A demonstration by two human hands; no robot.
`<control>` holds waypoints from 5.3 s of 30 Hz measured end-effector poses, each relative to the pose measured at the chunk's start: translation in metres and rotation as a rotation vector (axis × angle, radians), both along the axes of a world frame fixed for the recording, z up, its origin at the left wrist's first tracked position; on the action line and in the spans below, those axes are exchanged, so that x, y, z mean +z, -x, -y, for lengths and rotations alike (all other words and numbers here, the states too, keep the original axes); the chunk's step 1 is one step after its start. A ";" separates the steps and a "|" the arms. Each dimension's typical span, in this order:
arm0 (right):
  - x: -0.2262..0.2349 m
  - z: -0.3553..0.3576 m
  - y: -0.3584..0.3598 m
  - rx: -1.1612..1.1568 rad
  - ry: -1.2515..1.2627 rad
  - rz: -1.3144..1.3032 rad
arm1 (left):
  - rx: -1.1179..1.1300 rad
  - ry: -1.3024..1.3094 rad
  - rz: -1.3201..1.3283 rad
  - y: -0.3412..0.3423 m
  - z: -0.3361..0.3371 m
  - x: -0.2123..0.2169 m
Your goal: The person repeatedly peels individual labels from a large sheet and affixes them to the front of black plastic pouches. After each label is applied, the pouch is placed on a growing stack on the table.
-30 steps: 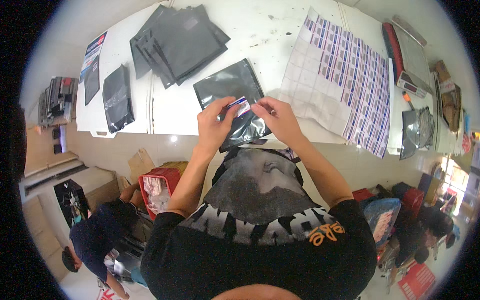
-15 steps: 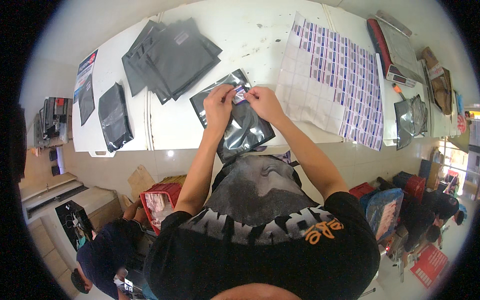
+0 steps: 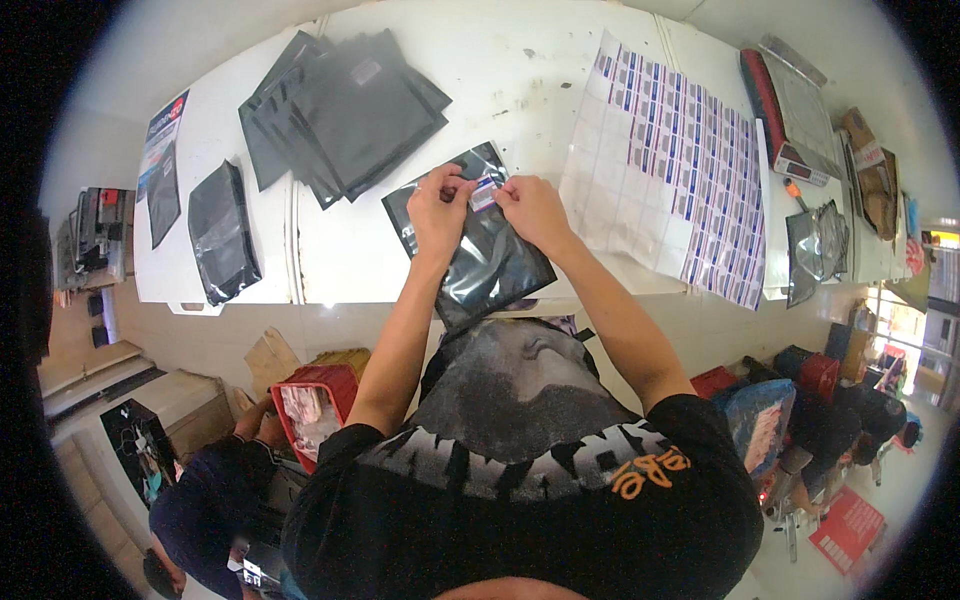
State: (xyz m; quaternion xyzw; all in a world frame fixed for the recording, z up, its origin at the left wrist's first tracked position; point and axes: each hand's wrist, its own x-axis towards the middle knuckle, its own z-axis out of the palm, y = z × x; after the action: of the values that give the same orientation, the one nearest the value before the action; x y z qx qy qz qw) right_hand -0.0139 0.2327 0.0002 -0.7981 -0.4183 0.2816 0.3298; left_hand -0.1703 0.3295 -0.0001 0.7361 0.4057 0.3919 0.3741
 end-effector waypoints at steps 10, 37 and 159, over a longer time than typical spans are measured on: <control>0.008 -0.006 0.005 -0.018 0.052 0.079 | 0.000 -0.116 -0.025 -0.001 0.001 -0.006; 0.007 -0.012 -0.034 0.442 -0.258 0.283 | 0.012 -0.428 -0.475 0.034 0.026 -0.005; -0.038 0.177 0.027 0.231 -0.634 0.617 | -0.036 -0.344 -0.492 0.120 -0.038 -0.023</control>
State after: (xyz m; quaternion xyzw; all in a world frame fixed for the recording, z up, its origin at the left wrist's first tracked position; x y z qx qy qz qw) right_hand -0.0412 0.0561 -0.0380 -0.6524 -0.6487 -0.0764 0.3844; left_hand -0.2905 0.3672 -0.0234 0.8684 0.3989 0.2583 0.1414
